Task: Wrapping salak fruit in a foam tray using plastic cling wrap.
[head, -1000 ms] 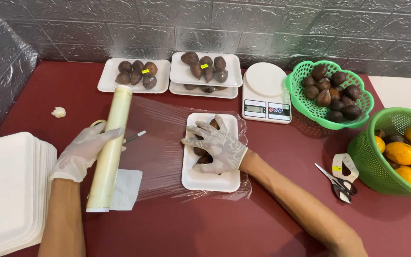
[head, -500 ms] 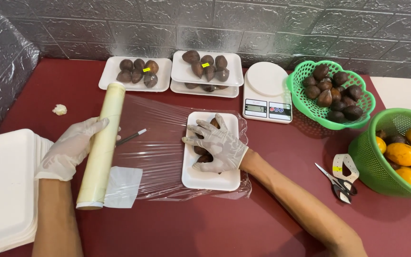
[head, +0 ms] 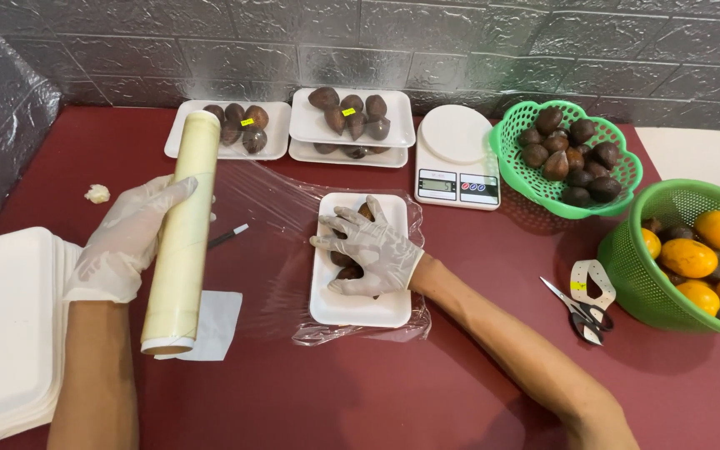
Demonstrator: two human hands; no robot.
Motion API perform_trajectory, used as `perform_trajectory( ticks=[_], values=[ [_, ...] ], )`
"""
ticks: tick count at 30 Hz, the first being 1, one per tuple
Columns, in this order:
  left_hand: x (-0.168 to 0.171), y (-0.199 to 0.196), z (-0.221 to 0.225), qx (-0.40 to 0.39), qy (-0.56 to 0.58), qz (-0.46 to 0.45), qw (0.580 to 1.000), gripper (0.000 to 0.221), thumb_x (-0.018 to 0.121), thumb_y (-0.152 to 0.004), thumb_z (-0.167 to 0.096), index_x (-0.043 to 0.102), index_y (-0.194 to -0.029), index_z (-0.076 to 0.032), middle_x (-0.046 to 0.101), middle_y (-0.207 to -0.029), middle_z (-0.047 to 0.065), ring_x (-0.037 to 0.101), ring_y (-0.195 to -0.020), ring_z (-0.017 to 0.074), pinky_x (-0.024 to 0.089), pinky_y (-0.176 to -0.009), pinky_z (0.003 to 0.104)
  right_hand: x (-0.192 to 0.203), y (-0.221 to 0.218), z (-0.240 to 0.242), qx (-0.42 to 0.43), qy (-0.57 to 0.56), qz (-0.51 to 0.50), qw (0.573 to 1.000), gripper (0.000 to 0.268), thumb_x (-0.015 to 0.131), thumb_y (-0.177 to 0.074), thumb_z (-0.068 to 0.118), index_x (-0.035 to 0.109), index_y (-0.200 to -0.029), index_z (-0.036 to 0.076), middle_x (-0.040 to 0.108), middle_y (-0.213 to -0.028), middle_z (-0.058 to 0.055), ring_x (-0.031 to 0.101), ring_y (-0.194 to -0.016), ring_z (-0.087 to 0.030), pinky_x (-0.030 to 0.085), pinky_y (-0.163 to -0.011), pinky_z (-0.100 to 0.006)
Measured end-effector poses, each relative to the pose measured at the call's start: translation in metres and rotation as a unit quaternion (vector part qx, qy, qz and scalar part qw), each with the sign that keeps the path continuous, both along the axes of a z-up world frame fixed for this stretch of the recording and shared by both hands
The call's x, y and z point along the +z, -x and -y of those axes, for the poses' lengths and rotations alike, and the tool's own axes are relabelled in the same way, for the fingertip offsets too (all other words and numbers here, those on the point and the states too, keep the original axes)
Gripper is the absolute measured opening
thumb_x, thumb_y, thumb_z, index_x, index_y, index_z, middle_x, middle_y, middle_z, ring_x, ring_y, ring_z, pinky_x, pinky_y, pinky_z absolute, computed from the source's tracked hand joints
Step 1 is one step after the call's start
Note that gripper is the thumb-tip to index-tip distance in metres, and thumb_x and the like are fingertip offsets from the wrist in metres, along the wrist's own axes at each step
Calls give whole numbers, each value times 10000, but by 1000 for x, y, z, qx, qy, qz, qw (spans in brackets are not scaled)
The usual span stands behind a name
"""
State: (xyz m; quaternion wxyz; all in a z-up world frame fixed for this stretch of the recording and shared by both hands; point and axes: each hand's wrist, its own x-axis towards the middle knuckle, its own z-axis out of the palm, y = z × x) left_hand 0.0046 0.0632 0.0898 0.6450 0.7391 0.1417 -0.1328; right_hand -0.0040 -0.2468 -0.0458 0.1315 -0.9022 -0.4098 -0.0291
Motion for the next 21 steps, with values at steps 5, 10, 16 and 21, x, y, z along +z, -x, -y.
perform_trajectory(
  ticks=[5,10,16,21],
  values=[
    [34,14,25,-25,-75,5,997,294,581,-987,-337,649,-1206,-154,699,-989,78,623,-812,183,499,-730,340,1,-2,0,6,5,-4,1000,895,541,-835,685,333,-1561,205,454,-1558,-122,356,-1443,-484,91,-1111,-730],
    [29,1,42,-39,27,19,999,328,631,-948,-249,630,-1233,-86,632,-989,102,619,-803,218,618,-745,416,-10,-5,0,-24,20,-61,998,1067,548,-802,719,232,-1580,60,287,-1656,-83,219,-1522,-417,-53,-1173,-691],
    [21,-11,70,-98,-26,103,989,543,827,-837,-405,634,-1188,-38,731,-966,104,737,-812,209,628,-688,395,-2,-8,19,-94,-88,150,980,1000,512,-858,838,303,-1602,204,346,-1645,7,186,-1570,-194,-85,-1253,-475],
    [25,-11,118,-156,-66,92,981,758,825,-790,-490,579,-1312,2,716,-1063,126,730,-914,223,624,-750,361,89,24,41,-254,-316,-154,901,422,501,-1027,483,650,-1328,227,751,-1180,-26,719,-1116,-231,578,-933,-381]
  ],
)
